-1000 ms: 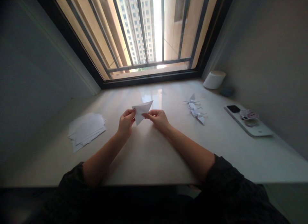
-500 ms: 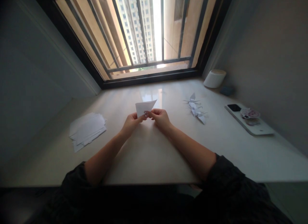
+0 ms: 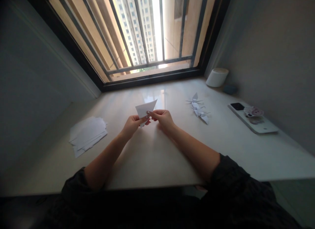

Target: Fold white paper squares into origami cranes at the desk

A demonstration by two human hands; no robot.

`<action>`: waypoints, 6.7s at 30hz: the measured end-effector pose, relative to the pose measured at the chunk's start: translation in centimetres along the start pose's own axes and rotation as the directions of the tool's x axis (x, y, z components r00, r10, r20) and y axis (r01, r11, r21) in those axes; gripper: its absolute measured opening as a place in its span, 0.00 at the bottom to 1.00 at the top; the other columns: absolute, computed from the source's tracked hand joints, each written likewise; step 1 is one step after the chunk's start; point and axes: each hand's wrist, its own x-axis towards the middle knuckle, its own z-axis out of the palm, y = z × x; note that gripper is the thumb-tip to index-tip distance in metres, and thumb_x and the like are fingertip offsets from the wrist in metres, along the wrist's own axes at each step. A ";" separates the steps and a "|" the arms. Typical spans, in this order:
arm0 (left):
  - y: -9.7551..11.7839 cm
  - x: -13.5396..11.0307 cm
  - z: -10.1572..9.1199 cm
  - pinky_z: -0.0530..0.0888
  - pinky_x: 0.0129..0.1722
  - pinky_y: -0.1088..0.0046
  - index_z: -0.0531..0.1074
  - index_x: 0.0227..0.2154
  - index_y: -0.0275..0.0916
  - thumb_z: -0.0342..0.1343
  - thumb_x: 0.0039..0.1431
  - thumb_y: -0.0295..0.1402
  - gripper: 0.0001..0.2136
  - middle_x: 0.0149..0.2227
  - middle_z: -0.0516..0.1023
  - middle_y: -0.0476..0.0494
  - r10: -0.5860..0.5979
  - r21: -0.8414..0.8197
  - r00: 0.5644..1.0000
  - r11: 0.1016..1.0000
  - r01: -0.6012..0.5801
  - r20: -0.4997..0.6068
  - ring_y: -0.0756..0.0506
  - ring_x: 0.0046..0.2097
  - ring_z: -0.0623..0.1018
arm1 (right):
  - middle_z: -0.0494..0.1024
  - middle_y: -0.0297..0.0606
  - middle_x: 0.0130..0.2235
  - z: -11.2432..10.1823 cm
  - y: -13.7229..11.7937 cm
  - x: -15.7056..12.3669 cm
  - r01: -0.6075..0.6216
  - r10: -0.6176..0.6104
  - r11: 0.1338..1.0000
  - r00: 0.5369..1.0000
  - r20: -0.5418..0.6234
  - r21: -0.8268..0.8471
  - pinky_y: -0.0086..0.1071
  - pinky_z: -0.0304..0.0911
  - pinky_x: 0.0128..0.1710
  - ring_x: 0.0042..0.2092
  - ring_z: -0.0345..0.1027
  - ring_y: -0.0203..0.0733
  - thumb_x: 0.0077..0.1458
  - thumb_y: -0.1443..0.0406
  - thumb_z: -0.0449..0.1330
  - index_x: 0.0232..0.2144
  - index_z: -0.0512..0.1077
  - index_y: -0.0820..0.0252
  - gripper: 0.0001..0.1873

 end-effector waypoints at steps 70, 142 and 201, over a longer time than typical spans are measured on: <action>-0.3 0.5 -0.9 0.71 0.37 0.72 0.79 0.37 0.37 0.65 0.45 0.47 0.21 0.35 0.81 0.41 0.024 -0.090 0.996 0.995 -0.032 -0.087 0.45 0.37 0.78 | 0.77 0.37 0.26 -0.5 0.0 0.7 0.110 -0.122 0.965 0.992 -0.037 -0.236 0.32 0.63 0.31 0.29 0.68 0.39 0.42 0.47 0.65 0.24 0.75 0.59 0.21; -1.6 0.5 0.6 0.69 0.29 0.75 0.79 0.27 0.35 0.68 0.42 0.42 0.15 0.26 0.78 0.46 0.092 -0.215 0.962 0.965 -0.150 -0.259 0.51 0.27 0.73 | 0.80 0.36 0.30 -0.4 0.6 -0.2 0.345 -0.339 0.788 0.935 0.108 -0.511 0.31 0.64 0.32 0.31 0.70 0.38 0.52 0.53 0.62 0.29 0.78 0.57 0.14; 1.9 1.3 -4.5 0.67 0.38 0.76 0.79 0.36 0.42 0.68 0.40 0.44 0.19 0.43 0.81 0.41 0.058 -0.239 0.815 0.942 -0.236 -0.577 0.44 0.47 0.78 | 0.76 0.34 0.27 -1.3 1.3 0.9 0.320 -0.333 0.697 0.937 0.105 -0.642 0.31 0.61 0.31 0.29 0.67 0.38 0.56 0.54 0.57 0.27 0.73 0.57 0.13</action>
